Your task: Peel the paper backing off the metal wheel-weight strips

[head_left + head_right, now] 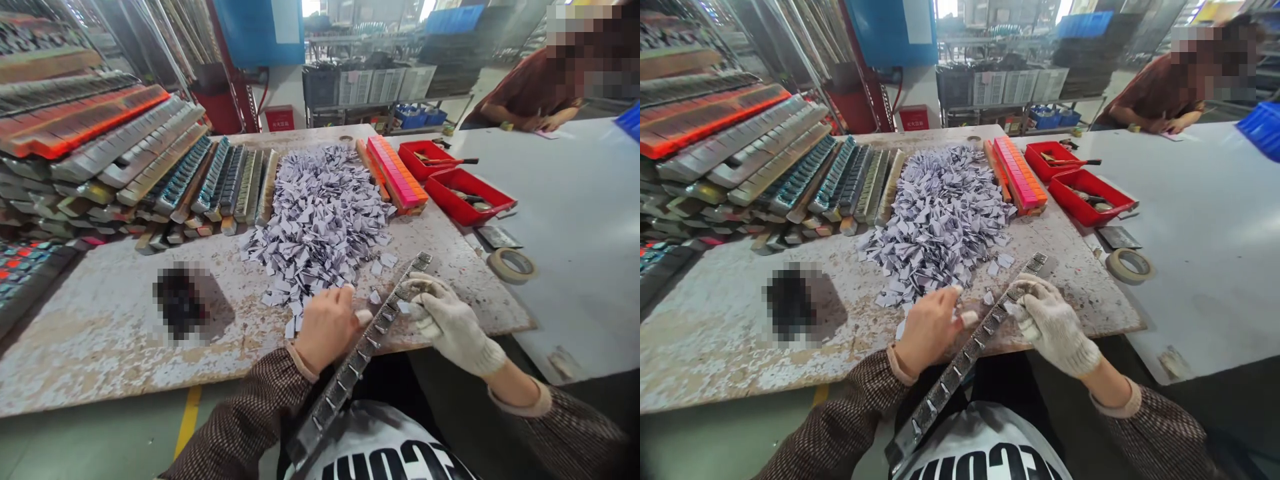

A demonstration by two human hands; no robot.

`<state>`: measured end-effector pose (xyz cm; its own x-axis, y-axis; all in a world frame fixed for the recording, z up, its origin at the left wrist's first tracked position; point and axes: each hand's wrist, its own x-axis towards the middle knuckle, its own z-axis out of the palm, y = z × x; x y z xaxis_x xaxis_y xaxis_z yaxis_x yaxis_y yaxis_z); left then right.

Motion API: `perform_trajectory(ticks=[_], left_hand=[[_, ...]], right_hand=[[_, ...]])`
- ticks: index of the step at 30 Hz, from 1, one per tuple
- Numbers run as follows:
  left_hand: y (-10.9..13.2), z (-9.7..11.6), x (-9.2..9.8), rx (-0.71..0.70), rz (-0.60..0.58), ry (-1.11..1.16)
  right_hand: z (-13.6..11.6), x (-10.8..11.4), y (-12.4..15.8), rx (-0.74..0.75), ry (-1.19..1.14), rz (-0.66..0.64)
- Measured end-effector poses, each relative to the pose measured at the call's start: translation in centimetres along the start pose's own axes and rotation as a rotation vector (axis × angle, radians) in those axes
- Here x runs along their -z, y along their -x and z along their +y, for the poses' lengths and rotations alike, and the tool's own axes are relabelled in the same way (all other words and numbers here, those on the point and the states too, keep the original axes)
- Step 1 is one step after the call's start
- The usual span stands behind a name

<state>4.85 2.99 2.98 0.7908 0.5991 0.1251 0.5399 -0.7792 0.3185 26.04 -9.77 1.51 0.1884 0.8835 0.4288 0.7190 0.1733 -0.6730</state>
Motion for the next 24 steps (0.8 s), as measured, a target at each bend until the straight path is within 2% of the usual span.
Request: perform_trajectory(ticks=[3, 7, 10, 17, 22, 24], left_hand=[[-1.8, -1.3, -0.3, 0.11, -0.022, -0.172], [-2.6, -2.1, -1.3, 0.137, -0.049, -0.147], [-2.3, -2.7, -1.9, 0.14, -0.043, -0.088], [-1.9, -4.3, -2.7, 0.111, 0.001, 0.202], [-1.5, -5.2, -2.7, 0.133, 0.059, 0.459], [-1.2, -5.4, -2.8, 0.135, 0.072, 0.547]], right_hand=[[1.8, 0.7, -1.0, 0.08, 0.198, -0.051], [2.1, 0.6, -1.5, 0.305, 0.501, -0.176], [1.8, 0.5, -2.0, 0.386, 0.565, -0.224], [2.8, 0.1, -2.4, 0.345, 0.605, -0.315], [2.3, -0.1, -3.4, 0.407, 0.62, -0.398], [2.2, -0.2, -3.9, 0.388, 0.611, -0.446]])
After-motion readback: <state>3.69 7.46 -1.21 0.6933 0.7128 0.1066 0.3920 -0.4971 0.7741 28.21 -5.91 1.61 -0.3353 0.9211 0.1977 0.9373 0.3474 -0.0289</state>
